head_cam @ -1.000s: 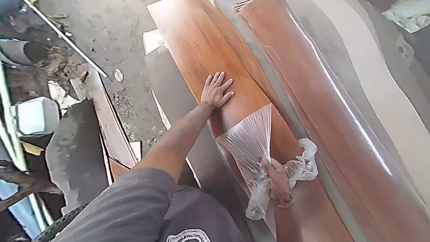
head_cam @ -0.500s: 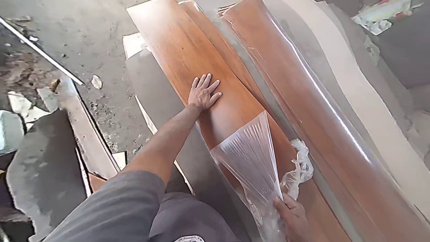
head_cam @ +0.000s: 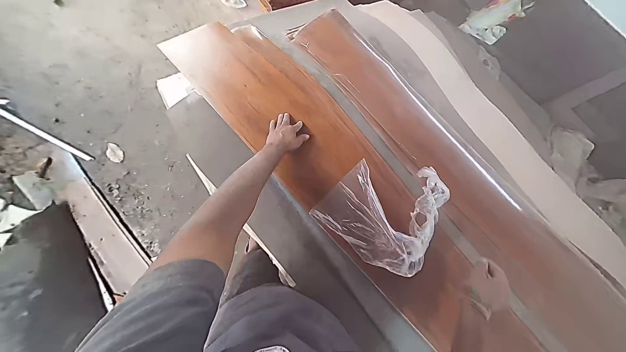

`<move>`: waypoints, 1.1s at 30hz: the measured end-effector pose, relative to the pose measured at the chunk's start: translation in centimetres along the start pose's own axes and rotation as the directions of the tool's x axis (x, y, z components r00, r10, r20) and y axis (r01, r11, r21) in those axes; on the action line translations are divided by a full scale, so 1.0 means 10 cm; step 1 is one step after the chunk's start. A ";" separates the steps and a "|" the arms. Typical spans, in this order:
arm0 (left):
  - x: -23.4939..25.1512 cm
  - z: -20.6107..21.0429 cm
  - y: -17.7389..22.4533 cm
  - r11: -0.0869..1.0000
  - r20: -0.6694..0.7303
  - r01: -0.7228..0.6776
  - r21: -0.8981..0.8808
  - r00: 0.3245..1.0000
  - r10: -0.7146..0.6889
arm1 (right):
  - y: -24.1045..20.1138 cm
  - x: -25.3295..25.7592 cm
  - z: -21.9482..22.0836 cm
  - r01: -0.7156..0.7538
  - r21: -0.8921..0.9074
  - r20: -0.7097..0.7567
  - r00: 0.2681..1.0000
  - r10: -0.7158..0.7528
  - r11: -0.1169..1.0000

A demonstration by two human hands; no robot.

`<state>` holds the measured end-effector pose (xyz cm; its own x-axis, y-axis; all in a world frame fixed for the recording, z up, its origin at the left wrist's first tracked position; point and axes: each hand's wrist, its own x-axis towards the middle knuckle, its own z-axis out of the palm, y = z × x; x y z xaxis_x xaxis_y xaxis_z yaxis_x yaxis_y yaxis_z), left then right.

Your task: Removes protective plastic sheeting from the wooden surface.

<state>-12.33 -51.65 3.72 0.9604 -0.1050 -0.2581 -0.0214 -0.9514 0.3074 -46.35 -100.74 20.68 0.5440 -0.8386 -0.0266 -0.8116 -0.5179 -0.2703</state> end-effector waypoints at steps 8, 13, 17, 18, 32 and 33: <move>-0.54 0.73 1.34 0.992 -0.098 -0.102 -0.070 0.991 0.094 | -2.04 -0.59 1.69 0.440 0.013 0.398 0.821 -0.409 0.898; -0.43 1.11 1.34 0.989 -0.224 -0.079 0.122 0.969 0.105 | -2.30 -0.85 2.18 0.284 -0.101 0.528 0.828 -0.191 0.954; -0.45 1.15 1.32 0.989 -0.251 -0.074 0.127 0.962 0.104 | -2.18 -0.60 1.99 0.252 0.148 0.717 0.639 -0.279 0.956; -0.44 1.15 1.32 0.990 -0.253 -0.070 0.125 0.962 0.100 | -2.14 -0.50 1.92 0.247 0.227 0.741 0.584 -0.331 0.942; -0.43 1.20 1.28 0.980 -0.250 -0.074 0.185 0.961 0.120 | -0.80 -0.86 1.12 0.057 0.486 0.564 0.742 -0.363 0.872; -0.41 1.19 1.30 0.979 -0.253 -0.075 0.189 0.960 0.122 | -0.68 -0.84 1.12 0.051 0.488 0.547 0.760 -0.351 0.871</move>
<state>-19.88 -67.06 -2.13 0.9893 -0.1439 0.0219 -0.1456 -0.9783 0.1475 -43.03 -88.26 11.93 0.8150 -0.3627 -0.4519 -0.5752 -0.4122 -0.7066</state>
